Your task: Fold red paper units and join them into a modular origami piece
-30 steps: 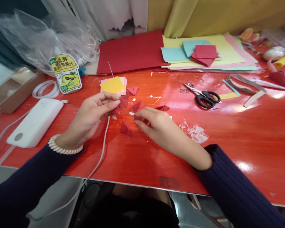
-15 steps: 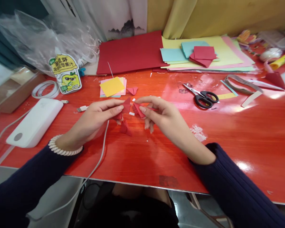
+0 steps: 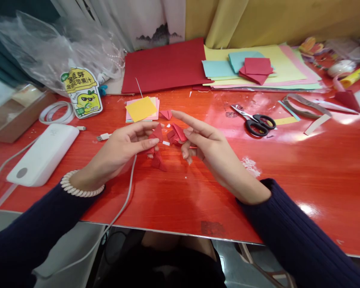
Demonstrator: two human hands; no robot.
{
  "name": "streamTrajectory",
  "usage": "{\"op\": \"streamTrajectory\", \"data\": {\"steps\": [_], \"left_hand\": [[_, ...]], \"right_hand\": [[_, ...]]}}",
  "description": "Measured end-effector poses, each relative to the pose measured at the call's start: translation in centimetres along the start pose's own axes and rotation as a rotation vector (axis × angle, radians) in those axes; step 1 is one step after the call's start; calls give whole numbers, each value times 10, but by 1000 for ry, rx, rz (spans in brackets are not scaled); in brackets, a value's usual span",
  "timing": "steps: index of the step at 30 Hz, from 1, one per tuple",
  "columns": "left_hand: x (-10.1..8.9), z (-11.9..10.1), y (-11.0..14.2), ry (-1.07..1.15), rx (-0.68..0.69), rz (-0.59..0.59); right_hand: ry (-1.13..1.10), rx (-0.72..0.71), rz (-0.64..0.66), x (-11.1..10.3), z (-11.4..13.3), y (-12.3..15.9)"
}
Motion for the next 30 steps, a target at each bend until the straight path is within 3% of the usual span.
{"op": "streamTrajectory", "data": {"steps": [9, 13, 16, 21, 25, 30], "left_hand": [[9, -3, 4, 70, -68, 83], [10, -6, 7, -2, -9, 136], [10, -9, 9, -59, 83, 164], [12, -6, 10, -48, 78, 225], [13, -2, 8, -5, 35, 197], [9, -2, 4, -13, 15, 101]], "right_hand": [[421, -50, 27, -5, -6, -3], [385, 35, 96, 5, -8, 0], [329, 15, 112, 11, -4, 2], [398, -77, 7, 7, 0, 3], [360, -132, -100, -1, -1, 1], [208, -110, -66, -4, -4, -2]]}}
Point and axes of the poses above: each hand's wrist, its own y-axis away from the middle knuckle, its own x-axis out of the palm, z = x × y, the point moved 4 cm from there along -y, towards the middle knuckle, and after that the axes turned 4 degrees about -y, right-handed, at the moved point
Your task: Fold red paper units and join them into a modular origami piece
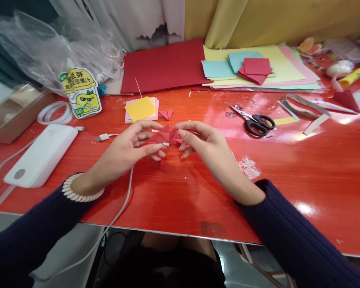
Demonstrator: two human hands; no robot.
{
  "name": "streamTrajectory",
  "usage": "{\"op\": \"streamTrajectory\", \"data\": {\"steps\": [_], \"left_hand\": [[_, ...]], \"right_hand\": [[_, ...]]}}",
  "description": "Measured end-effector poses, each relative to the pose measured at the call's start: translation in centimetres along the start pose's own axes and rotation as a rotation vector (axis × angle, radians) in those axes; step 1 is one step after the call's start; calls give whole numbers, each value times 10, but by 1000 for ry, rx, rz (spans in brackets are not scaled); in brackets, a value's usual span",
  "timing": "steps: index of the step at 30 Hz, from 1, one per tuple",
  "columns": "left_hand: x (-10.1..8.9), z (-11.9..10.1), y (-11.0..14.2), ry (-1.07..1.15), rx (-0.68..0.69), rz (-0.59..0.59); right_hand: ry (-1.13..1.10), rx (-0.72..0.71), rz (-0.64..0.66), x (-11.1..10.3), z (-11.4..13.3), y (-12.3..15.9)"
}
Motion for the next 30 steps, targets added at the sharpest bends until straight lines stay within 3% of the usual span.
{"op": "streamTrajectory", "data": {"steps": [3, 10, 17, 20, 23, 26, 30], "left_hand": [[-2, 0, -1, 43, 5, -26], [-2, 0, -1, 32, -9, -13], [-6, -5, 0, -44, 26, -47], [0, -5, 3, -98, -6, 57], [6, -2, 5, -89, -48, 143], [4, 2, 3, -20, -42, 87], [-1, 1, -1, 54, -1, -9]], "right_hand": [[12, 8, 58, 1, 1, 0], [368, 81, 244, 7, 0, 4], [293, -68, 122, 6, 5, 1], [305, -111, 190, 10, 7, 5], [351, -148, 161, 10, 8, 8], [323, -113, 53, 4, 8, 6], [45, -39, -55, -4, 6, 1]]}}
Point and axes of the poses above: each hand's wrist, its own y-axis away from the middle knuckle, its own x-axis out of the palm, z = x × y, the point moved 4 cm from there along -y, towards the middle knuckle, and after that the axes turned 4 degrees about -y, right-handed, at the moved point
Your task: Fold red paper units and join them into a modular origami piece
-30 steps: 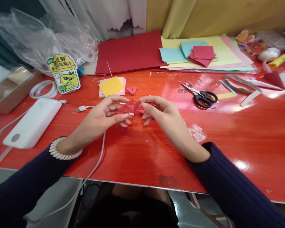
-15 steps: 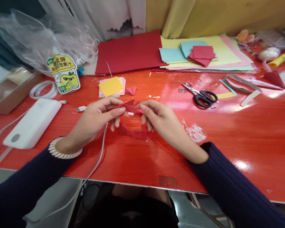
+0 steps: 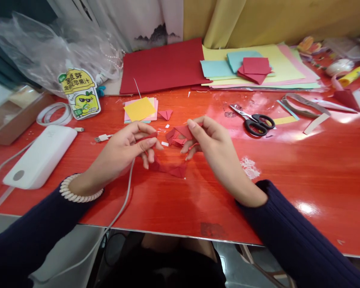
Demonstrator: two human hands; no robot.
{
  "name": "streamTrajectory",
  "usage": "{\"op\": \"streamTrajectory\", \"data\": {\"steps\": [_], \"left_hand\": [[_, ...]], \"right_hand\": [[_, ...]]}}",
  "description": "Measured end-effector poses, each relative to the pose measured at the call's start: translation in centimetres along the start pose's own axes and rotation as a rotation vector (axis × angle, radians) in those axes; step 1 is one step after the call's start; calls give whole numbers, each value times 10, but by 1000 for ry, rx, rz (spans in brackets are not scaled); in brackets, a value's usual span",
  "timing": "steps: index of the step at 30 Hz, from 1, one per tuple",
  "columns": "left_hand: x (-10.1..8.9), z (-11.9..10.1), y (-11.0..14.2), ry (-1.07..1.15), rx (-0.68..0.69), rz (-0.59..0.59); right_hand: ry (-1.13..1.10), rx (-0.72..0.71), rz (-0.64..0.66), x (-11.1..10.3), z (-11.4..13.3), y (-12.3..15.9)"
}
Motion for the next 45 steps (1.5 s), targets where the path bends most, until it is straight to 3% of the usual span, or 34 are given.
{"op": "streamTrajectory", "data": {"steps": [3, 6, 19, 23, 45], "left_hand": [[0, -3, -1, 19, 8, -15], [0, -3, -1, 1, -18, -3], [-6, -3, 0, 2, 29, -102], [-5, -3, 1, -7, 15, -79], [-4, -3, 1, -5, -70, -64]], "right_hand": [[-151, 77, -6, 0, -5, -3], [-161, 94, 44, 3, -10, -4], [300, -28, 273, 11, -2, 3], [348, -50, 349, 15, -5, 5], [344, 88, 328, 14, -6, 7]]}}
Point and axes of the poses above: each hand's wrist, its own y-axis away from the middle knuckle, its own x-axis out of the palm, z = x × y, the point moved 4 cm from there along -y, towards the middle knuckle, and after that the axes turned 4 degrees about -y, right-handed, at the moved point
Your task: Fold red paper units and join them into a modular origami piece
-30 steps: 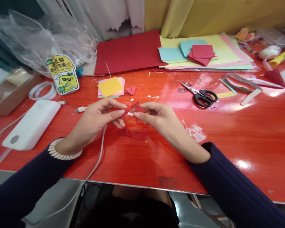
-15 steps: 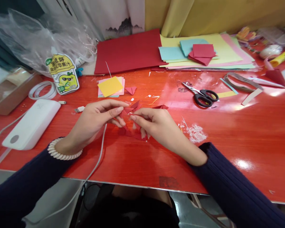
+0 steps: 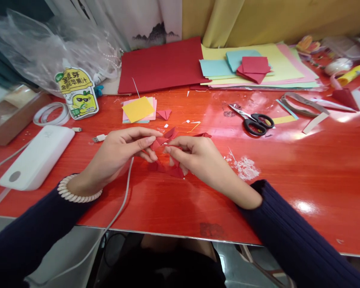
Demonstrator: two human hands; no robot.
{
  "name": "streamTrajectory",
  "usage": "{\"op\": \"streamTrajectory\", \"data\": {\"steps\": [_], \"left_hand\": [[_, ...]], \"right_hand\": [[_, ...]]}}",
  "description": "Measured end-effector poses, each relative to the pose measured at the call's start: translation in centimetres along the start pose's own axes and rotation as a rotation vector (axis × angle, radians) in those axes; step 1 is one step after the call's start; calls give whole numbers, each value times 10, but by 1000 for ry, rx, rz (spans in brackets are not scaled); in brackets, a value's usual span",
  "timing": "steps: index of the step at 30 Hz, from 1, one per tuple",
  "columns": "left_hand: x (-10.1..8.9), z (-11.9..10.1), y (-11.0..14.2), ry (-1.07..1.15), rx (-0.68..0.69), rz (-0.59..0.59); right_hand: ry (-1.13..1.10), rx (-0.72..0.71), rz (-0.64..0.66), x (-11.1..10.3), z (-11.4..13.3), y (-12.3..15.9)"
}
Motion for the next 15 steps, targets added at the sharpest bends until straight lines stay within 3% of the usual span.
{"op": "streamTrajectory", "data": {"steps": [15], "left_hand": [[-1, 7, 1, 220, -213, 97]], "right_hand": [[-385, 214, 89, 2, -1, 1]]}}
Point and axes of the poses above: each hand's wrist, its own y-axis away from the middle knuckle, its own x-axis out of the palm, z = x × y, the point moved 4 cm from there along -y, towards the middle knuckle, and after that the axes turned 4 degrees about -y, right-handed, at the moved point
